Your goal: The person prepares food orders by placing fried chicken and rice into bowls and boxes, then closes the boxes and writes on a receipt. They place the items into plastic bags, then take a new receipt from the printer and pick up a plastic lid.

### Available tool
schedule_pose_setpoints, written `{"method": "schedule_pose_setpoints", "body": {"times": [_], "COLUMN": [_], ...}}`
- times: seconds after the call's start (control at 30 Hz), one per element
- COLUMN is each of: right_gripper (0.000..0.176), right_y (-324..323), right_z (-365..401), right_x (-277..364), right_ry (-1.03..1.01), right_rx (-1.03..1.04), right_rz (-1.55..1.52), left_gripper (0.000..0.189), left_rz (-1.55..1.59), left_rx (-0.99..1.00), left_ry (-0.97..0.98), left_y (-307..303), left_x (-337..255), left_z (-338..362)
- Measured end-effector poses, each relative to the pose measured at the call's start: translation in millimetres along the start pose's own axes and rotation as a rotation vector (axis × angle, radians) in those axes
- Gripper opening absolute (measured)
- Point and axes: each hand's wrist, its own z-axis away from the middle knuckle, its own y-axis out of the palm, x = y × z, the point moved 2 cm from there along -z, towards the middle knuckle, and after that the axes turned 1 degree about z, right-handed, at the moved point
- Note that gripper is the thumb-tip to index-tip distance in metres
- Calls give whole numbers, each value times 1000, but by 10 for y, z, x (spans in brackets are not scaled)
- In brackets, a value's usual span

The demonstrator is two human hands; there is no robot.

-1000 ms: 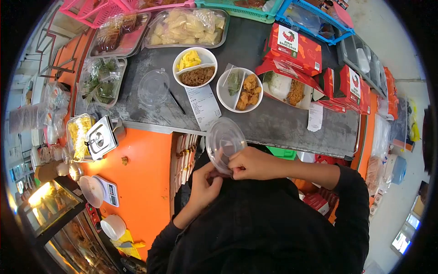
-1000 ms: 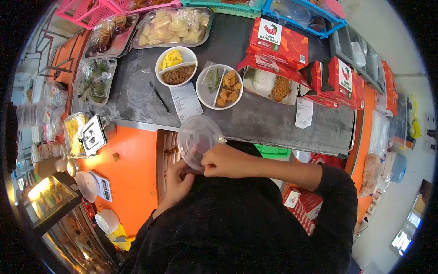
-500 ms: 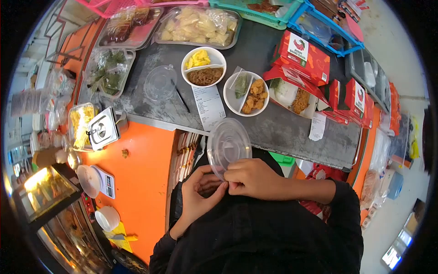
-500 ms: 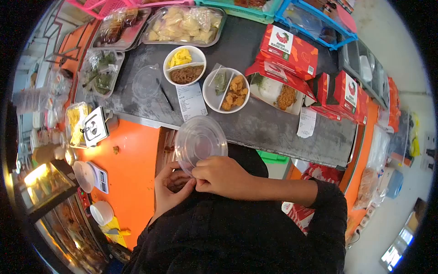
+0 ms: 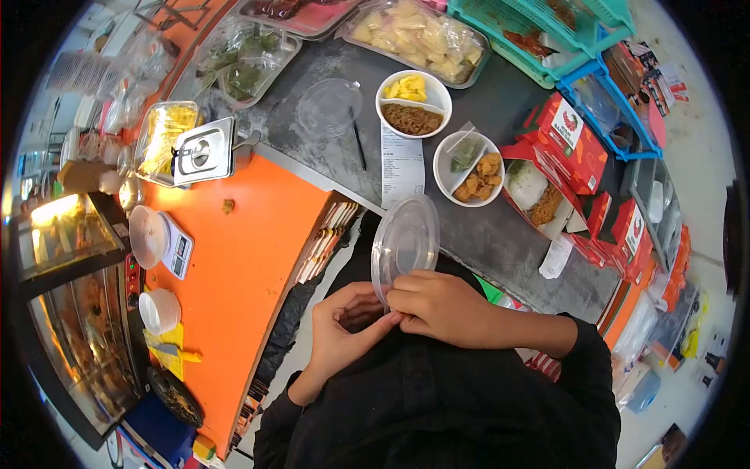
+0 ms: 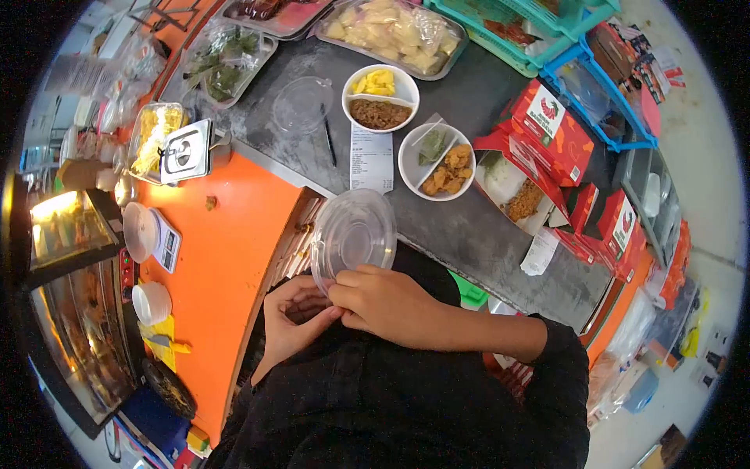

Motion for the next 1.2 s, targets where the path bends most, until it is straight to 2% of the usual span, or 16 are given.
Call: {"method": "schedule_pose_setpoints", "body": {"times": [0.27,0.47,0.53,0.57,0.63,0.67,0.73,0.77,0.8,0.87,1.0,1.03,1.07,1.13,1.2], "right_gripper": [11,16,19,19,17,17,21,29,29,27,22,21,20,19,18], "right_y": [30,76,81,58,-11,-21,-77,-112,-174,-329,-492,-501,-515,-480,-388], "right_z": [-48,-32,-45,-59,-91,-120,-192,-230,-269,-363,-511,-513,-527,-576,-602], "right_x": [-8,-40,-24,-16,-33,-15,62,45,81,266,604,665,708,677,672], "right_ry": [11,-72,-64,-68,174,166,-11,-144,-168,-266,-363,-376,-389,-499,-394], "right_rx": [39,-31,-63,-61,-67,-63,-269,-325,-325,-374,-358,-405,-452,-448,-314], "right_rz": [-8,71,106,110,-17,-11,202,277,283,392,306,380,454,450,451], "left_gripper": [22,24,23,23,21,21,18,17,17,17,19,18,18,14,13], "left_rz": [-36,-281,-46,-44,263,265,348,387,385,657,709,606,602,267,289], "left_rx": [-57,-159,-99,-102,-117,-121,-136,-130,-138,-133,-187,-242,-249,-467,-462], "left_ry": [89,146,77,82,64,72,113,124,148,76,270,416,444,502,552], "left_y": [1,26,44,28,-22,-30,-52,-99,-119,-140,-98,-106,-131,-190,-194], "left_x": [-2,127,139,158,226,203,129,122,35,-206,-574,-582,-581,-638,-674], "left_z": [14,-58,-65,-98,-166,-170,-168,-164,-148,-79,1,-11,-3,33,60]}}
